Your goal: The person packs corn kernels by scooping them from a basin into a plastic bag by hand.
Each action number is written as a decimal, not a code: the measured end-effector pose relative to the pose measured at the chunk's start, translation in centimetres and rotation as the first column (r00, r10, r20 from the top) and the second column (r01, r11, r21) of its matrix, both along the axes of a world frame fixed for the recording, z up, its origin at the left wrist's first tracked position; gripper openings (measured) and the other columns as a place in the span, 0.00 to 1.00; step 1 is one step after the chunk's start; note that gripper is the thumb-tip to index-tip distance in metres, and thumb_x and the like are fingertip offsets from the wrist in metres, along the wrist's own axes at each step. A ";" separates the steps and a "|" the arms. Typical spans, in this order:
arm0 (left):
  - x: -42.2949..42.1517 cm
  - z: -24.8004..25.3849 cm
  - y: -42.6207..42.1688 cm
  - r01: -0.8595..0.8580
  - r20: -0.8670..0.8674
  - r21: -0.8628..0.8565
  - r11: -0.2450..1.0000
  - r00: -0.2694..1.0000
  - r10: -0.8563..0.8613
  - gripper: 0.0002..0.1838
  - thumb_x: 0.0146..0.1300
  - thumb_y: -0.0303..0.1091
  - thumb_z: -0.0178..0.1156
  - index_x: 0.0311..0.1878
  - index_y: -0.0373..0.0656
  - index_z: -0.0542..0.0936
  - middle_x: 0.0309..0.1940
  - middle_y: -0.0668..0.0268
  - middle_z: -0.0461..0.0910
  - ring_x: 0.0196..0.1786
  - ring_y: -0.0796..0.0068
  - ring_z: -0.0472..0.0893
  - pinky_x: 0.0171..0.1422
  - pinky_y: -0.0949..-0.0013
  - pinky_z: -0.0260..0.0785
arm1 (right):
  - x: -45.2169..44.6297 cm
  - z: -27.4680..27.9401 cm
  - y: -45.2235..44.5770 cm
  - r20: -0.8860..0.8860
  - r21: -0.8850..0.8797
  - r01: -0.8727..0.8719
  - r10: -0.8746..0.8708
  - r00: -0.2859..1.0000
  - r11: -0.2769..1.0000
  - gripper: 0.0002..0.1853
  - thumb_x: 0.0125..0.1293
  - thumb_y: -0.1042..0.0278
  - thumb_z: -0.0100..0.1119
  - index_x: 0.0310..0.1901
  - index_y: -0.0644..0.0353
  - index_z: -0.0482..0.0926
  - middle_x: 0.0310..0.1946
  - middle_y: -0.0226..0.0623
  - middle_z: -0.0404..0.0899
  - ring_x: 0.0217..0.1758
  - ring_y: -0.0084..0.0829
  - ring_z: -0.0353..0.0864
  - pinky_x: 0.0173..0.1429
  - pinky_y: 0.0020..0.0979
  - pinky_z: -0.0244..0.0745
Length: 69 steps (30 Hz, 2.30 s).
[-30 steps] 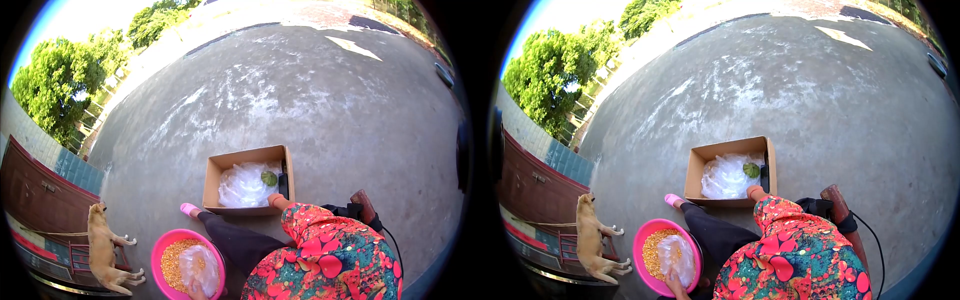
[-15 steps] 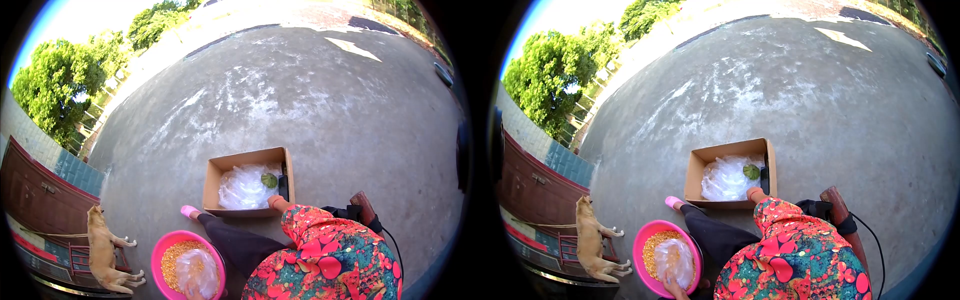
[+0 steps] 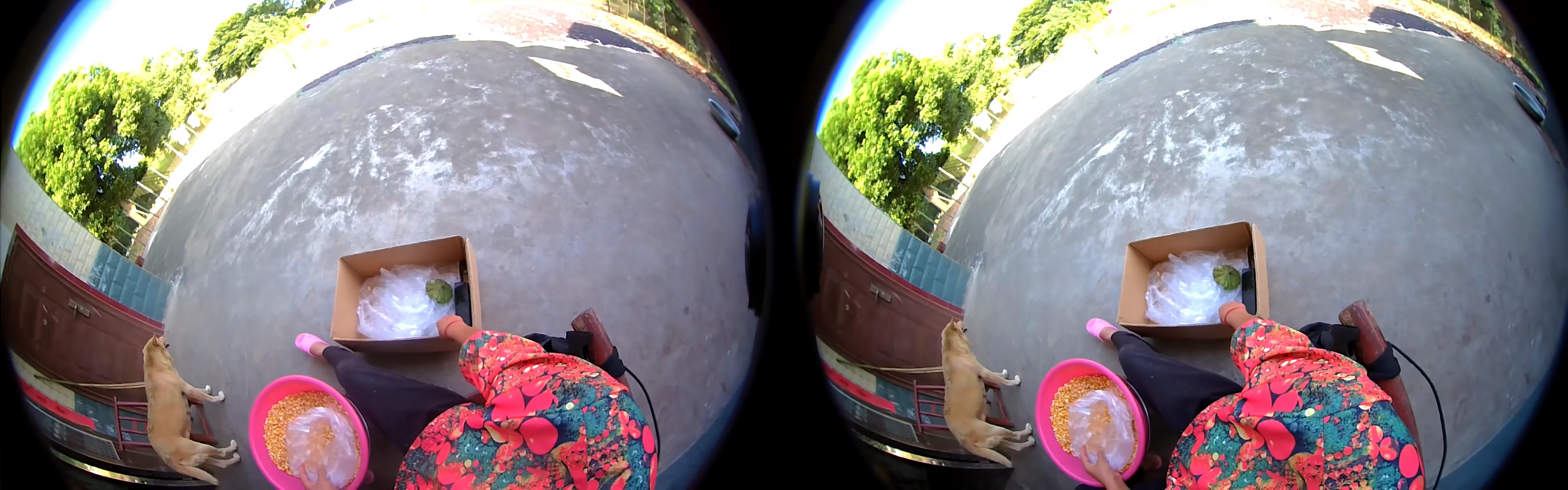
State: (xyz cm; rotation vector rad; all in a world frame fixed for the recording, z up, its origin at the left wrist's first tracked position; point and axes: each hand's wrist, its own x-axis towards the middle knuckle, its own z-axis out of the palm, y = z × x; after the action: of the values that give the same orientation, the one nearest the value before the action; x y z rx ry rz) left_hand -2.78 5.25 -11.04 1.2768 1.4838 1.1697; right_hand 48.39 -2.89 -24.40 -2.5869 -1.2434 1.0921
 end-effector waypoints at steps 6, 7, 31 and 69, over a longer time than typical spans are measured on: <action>1.0 1.0 0.4 -0.026 -0.127 0.075 0.997 0.991 0.035 0.31 0.47 0.14 0.56 0.59 0.32 0.64 0.56 0.56 0.66 0.56 0.64 0.68 0.60 0.66 0.61 | 1.2 -4.4 1.4 0.007 0.008 -0.035 0.035 0.999 0.999 0.14 0.45 0.67 0.59 0.36 0.61 0.82 0.39 0.46 0.80 0.45 0.39 0.80 0.46 0.36 0.74; -1.1 -0.6 1.9 0.001 -0.225 0.131 0.991 0.974 0.029 0.31 0.46 0.13 0.55 0.59 0.31 0.64 0.56 0.55 0.66 0.57 0.64 0.68 0.61 0.66 0.60 | 1.6 -5.4 2.0 0.004 -0.066 -0.112 0.113 0.994 0.992 0.14 0.44 0.66 0.59 0.35 0.61 0.82 0.38 0.47 0.80 0.43 0.39 0.80 0.46 0.36 0.74; -1.7 5.6 2.6 0.069 -0.353 0.314 0.947 0.934 0.049 0.30 0.49 0.20 0.57 0.59 0.30 0.64 0.55 0.48 0.70 0.57 0.60 0.71 0.62 0.66 0.60 | -27.1 14.7 16.1 0.276 0.597 -0.710 0.735 0.619 0.374 0.12 0.53 0.74 0.52 0.41 0.56 0.77 0.41 0.45 0.74 0.50 0.43 0.73 0.50 0.37 0.71; -0.8 6.6 2.6 0.045 -0.327 0.278 0.959 0.944 0.050 0.30 0.46 0.17 0.51 0.59 0.31 0.66 0.53 0.49 0.72 0.58 0.61 0.72 0.60 0.66 0.62 | -36.2 20.3 15.8 -0.374 0.729 -0.396 0.810 0.452 0.558 0.11 0.62 0.62 0.48 0.33 0.60 0.75 0.25 0.38 0.76 0.26 0.30 0.75 0.31 0.32 0.69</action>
State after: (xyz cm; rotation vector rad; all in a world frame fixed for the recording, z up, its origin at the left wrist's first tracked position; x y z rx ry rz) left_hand -3.60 7.90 -4.41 1.7372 1.5946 1.2460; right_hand 12.18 12.93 -4.08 -1.0320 -1.9525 1.3176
